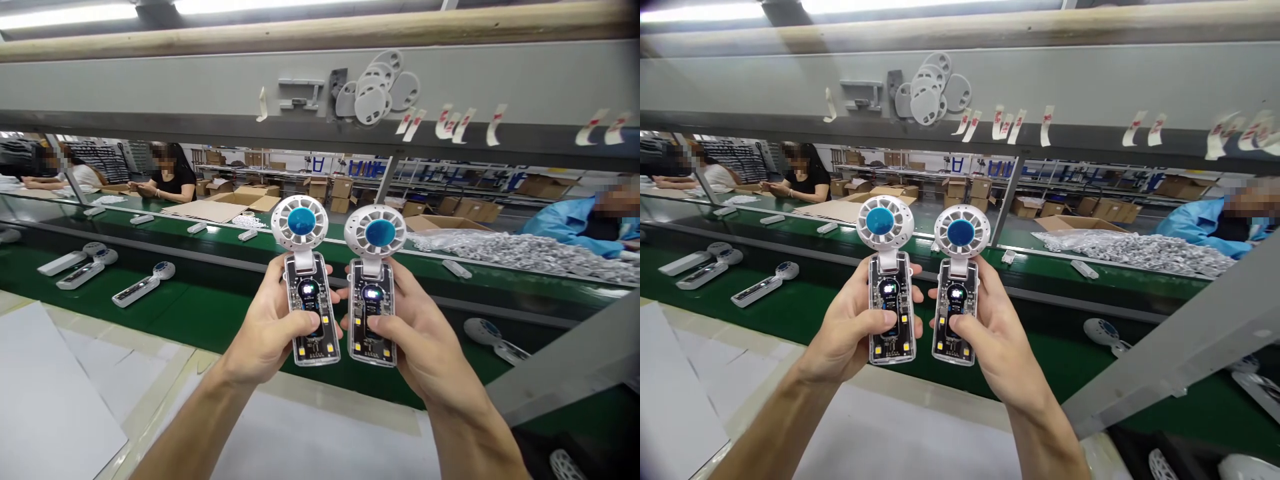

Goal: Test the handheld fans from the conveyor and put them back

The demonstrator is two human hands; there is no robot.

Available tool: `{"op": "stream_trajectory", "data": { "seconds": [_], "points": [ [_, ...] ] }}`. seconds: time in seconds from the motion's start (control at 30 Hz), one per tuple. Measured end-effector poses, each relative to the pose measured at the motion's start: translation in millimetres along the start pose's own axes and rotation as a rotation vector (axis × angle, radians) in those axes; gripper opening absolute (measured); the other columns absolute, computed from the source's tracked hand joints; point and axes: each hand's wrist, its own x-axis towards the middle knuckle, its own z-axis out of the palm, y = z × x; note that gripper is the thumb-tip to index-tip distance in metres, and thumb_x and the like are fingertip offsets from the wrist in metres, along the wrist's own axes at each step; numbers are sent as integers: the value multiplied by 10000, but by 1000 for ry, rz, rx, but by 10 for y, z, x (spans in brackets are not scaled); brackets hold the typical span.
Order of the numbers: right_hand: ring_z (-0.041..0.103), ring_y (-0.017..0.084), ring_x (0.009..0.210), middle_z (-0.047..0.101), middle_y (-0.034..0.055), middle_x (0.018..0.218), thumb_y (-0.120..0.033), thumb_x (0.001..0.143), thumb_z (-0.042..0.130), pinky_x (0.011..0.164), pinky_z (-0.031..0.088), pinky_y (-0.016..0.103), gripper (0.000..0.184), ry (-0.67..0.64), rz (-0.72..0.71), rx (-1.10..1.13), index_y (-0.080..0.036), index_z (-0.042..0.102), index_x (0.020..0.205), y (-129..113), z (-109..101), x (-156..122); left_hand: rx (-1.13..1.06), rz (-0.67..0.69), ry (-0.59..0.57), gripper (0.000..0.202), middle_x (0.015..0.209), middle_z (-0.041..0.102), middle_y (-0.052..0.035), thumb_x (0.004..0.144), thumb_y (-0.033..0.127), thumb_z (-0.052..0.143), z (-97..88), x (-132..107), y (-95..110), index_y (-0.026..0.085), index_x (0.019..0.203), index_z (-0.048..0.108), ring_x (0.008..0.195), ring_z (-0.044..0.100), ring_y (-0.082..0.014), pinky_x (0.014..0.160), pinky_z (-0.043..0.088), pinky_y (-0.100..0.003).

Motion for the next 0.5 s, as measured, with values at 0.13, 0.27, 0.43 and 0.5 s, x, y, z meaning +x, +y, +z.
{"op": "stream_trajectory", "data": {
  "seconds": [0.13,0.27,0.43,0.5],
  "points": [
    [689,254,1053,646,77,1298,-160,848,651,699,632,325,706,-12,-32,0,-322,392,1485,19,8,9,4,5,-1,600,1061,660,-56,774,160,760,-31,4,-13,222,1276,439,742,720,-209,637,612,-345],
    [686,254,1065,648,89,1287,-176,859,648,687,623,311,703,-24,-47,-18,-305,375,1494,31,-12,1,-6,17,-43,557,1038,664,-47,783,172,747,-66,22,-23,213,1253,451,770,717,-199,663,608,-327],
    [701,230,1008,656,70,1272,-196,834,700,747,622,329,673,66,-79,-47,-324,425,1434,35,15,-1,79,7,2,528,972,669,-25,795,251,757,-34,34,-37,218,1221,447,685,689,-161,627,583,-297],
    [713,203,891,692,54,1167,-247,814,736,734,618,325,558,108,-47,21,-299,511,1322,39,53,1,155,18,54,469,905,676,-18,799,290,759,-14,48,-74,201,1167,483,652,668,-142,605,561,-266]
  ]
}}
